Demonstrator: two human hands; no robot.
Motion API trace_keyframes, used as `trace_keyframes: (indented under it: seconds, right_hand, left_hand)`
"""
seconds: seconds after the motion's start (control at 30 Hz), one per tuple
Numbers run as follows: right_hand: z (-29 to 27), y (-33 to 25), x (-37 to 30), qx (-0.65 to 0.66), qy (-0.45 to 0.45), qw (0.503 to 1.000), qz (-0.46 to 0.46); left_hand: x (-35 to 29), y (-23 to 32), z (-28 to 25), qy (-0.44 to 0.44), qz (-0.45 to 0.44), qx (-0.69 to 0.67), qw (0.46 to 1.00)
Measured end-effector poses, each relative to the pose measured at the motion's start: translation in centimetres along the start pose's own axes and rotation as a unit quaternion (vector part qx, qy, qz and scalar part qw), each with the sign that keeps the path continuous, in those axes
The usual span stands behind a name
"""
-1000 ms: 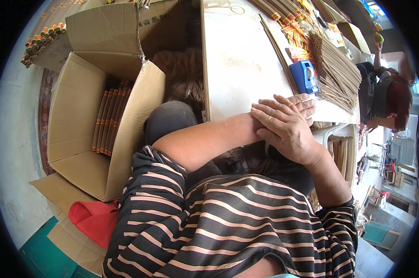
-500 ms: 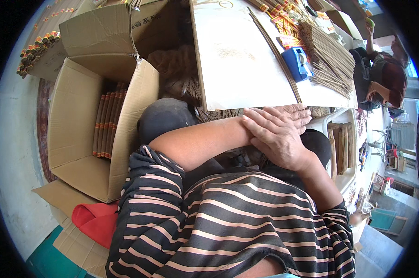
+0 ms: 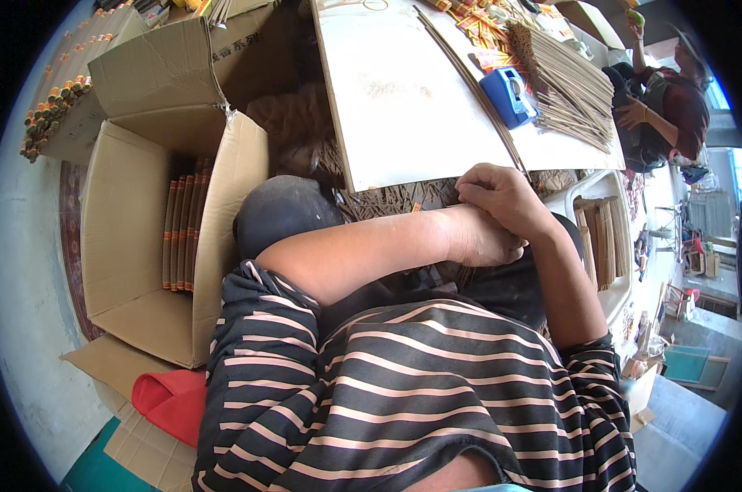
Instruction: The person gathers thin wooden sticks from a tray, aligns them into bundles, and secures them with rubber bands. Bundled sticks are placed into a cardboard box. The person repeats this process continuously.
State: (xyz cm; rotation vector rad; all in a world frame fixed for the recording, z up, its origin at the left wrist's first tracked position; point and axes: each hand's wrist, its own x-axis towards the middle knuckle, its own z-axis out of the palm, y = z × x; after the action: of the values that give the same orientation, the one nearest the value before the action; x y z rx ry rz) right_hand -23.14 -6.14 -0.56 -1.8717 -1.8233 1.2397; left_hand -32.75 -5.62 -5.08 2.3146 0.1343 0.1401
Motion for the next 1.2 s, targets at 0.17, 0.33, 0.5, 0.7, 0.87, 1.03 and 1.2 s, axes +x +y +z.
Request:
trace_keyframes:
  seconds: [0.17, 0.33, 0.5, 0.7, 0.87, 1.03, 1.2]
  right_hand:
    - [0.4, -0.4, -1.9, 0.109, 0.011, 0.984, -0.140]
    - [1.0, -2.2, -2.6, 0.000, 0.004, 0.975, -0.221]
    - [1.3, -1.8, -1.9, -0.132, 0.042, 0.927, -0.349]
    - [1.9, -2.4, -2.0, -0.271, 0.078, 0.866, -0.413]
    - [2.0, -2.1, -1.8, -0.259, 0.119, 0.888, -0.361]
    - [0.8, 0.3, -0.6, -0.210, 0.186, 0.950, -0.137]
    - [0.9, -1.2, -1.3, -0.175, 0.127, 0.972, -0.088]
  left_hand:
    - [-0.5, -0.5, 1.8, 0.157, 0.008, -0.064, 0.986]
    - [-0.3, -2.8, 2.4, 0.158, 0.000, -0.023, 0.987]
    - [-0.7, -2.1, 1.2, 0.071, -0.002, 0.016, 0.997]
    - [-1.0, -1.9, 0.4, 0.027, 0.003, 0.029, 0.999]
    - [-0.6, -1.6, -0.4, -0.009, 0.006, 0.032, 0.999]
    - [0.5, -1.4, -1.0, -0.039, 0.014, 0.052, 0.998]
    - [0.3, -1.7, -0.3, -0.033, 0.029, 0.111, 0.993]
